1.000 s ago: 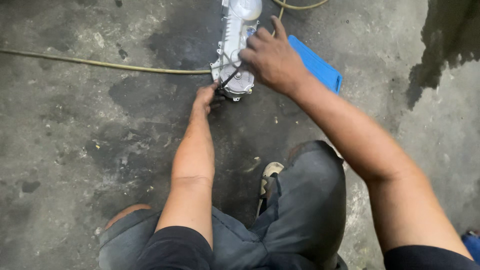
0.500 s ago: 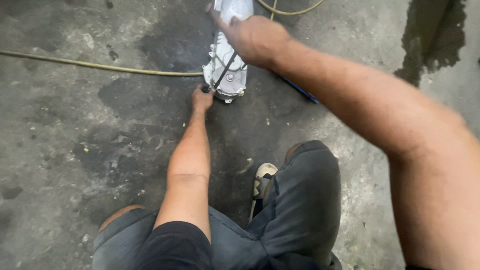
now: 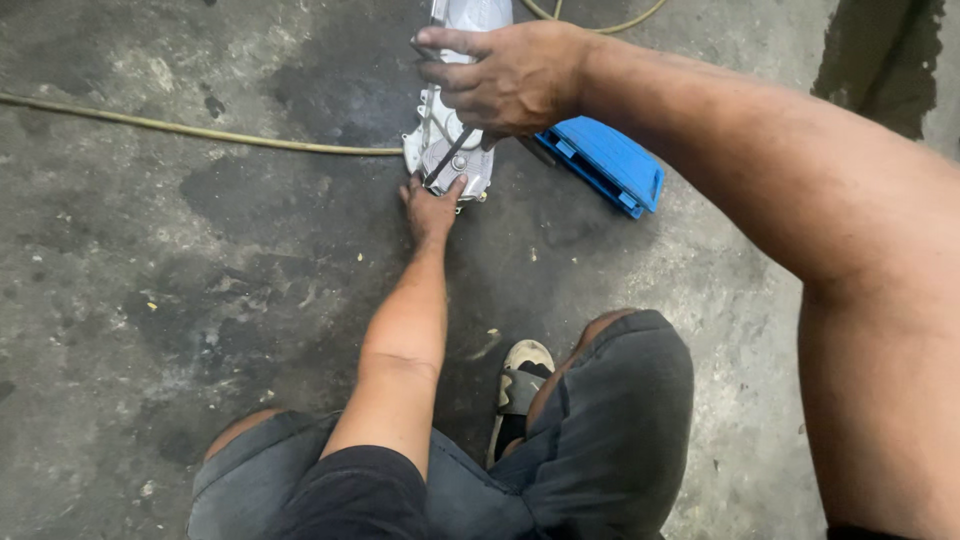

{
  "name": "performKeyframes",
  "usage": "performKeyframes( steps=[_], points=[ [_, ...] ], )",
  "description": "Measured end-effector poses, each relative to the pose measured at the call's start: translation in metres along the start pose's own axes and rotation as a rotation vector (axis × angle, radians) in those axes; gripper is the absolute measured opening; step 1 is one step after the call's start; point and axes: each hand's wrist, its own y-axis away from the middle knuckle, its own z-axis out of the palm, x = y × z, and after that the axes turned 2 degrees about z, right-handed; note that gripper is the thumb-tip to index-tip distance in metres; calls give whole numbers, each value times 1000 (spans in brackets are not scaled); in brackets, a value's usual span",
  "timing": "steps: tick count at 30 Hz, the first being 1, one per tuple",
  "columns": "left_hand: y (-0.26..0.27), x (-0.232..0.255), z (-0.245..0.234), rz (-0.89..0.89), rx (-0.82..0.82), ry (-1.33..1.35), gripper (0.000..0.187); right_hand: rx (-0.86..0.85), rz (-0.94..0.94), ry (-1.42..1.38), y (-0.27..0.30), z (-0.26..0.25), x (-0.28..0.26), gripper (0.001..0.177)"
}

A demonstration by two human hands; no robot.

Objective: The person uses a T-handle wrench to loosen and remove bolts from the side cover of a small engine block. They then lift the engine to inspect the exposed internal components.

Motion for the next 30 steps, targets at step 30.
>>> performKeyframes(
  steps=[30],
  points=[
    [-8, -20, 14, -220, 108, 538, 71, 25, 1465, -744, -51, 0, -54, 35]
  ],
)
